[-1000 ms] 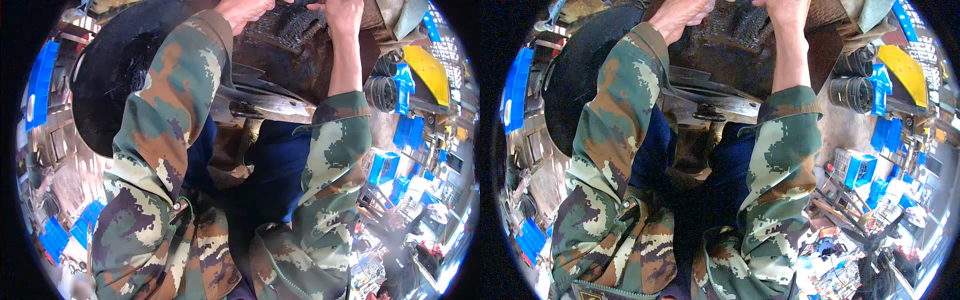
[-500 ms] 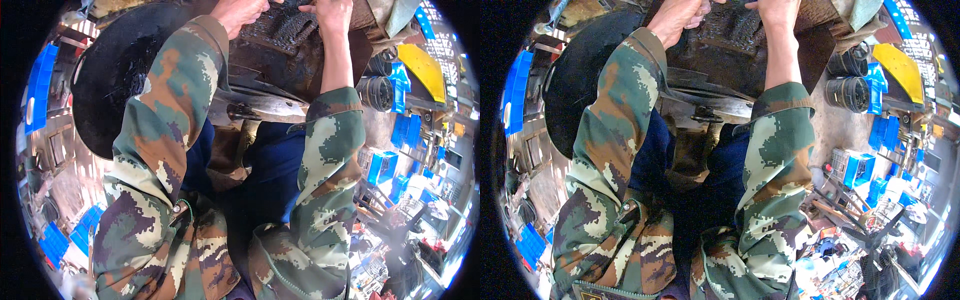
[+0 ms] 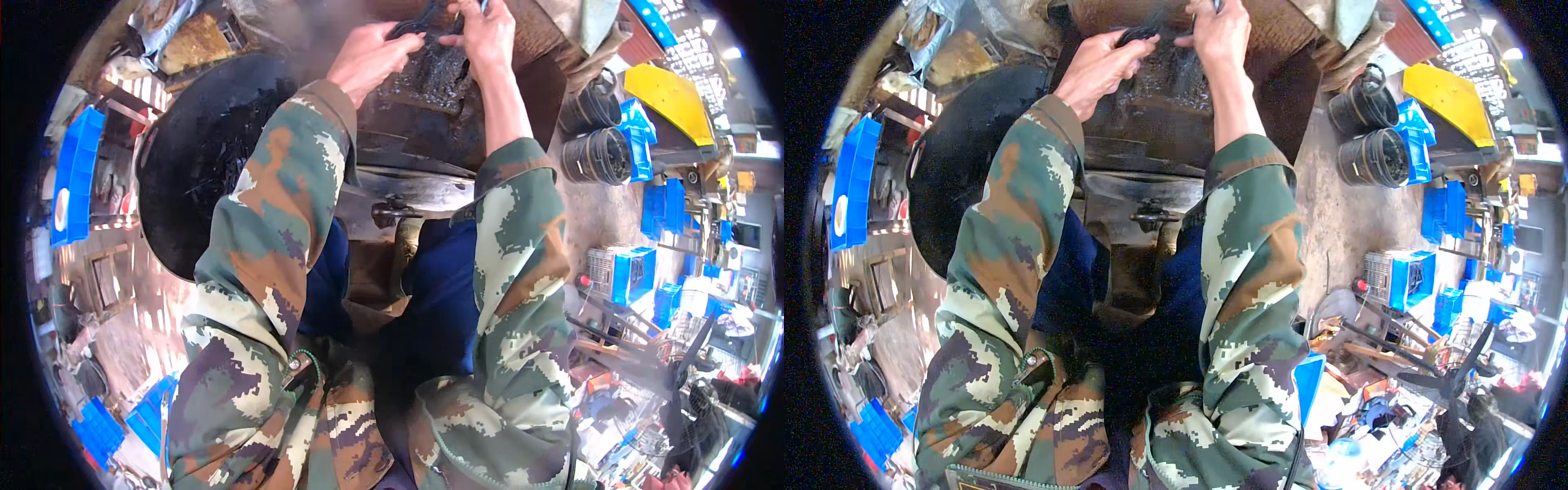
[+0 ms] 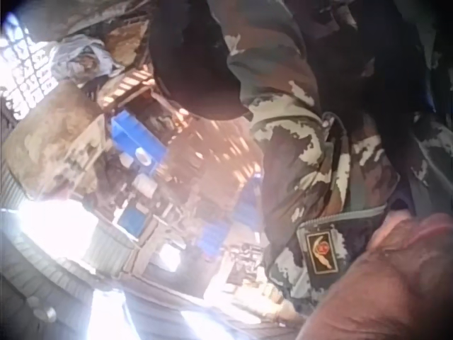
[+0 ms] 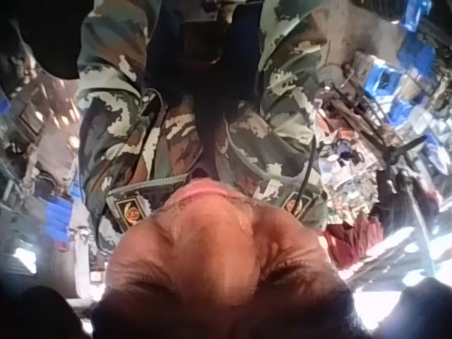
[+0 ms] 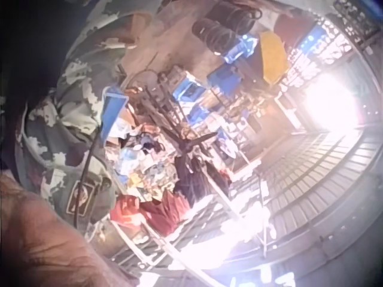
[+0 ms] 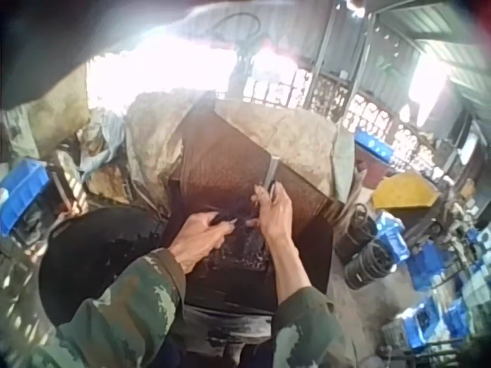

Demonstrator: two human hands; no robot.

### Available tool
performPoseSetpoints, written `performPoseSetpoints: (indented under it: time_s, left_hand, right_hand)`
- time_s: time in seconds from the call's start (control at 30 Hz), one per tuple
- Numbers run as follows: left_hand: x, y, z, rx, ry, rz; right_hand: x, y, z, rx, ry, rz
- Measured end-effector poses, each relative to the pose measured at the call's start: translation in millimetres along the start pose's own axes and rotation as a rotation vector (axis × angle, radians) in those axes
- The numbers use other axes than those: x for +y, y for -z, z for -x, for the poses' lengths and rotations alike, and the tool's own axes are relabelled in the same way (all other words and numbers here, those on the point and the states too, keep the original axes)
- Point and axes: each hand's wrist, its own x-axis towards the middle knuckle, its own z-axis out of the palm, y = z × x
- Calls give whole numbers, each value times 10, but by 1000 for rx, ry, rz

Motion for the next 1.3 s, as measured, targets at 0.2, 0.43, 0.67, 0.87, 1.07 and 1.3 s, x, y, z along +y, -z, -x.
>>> performPoseSetpoints:
  time_s: [0.2, 0.43, 0.67, 0.87, 1.07, 1.3]
  left_hand:
    - [-193, 295, -237, 174, -30, -81]
    - [-239, 264, -272, 128, -82, -170]
    - [-421, 357, -334, 75, -238, -589]
    - [-417, 334, -171, -18, -217, -878]
    - [-632, 399, -228, -153, -133, -895]
    - [-552, 324, -293, -23, -251, -701]
  right_hand:
    - [-125, 127, 404, -149, -51, 2]
    - [-172, 544, 1239, -639, 188, 424]
    - [-88, 509, 1819, -859, 324, 662]
    - [-151, 564, 1609, -781, 209, 469]
    - [-222, 407, 1277, -366, -254, 284]
    - [-23, 284, 1058, -108, -332, -36]
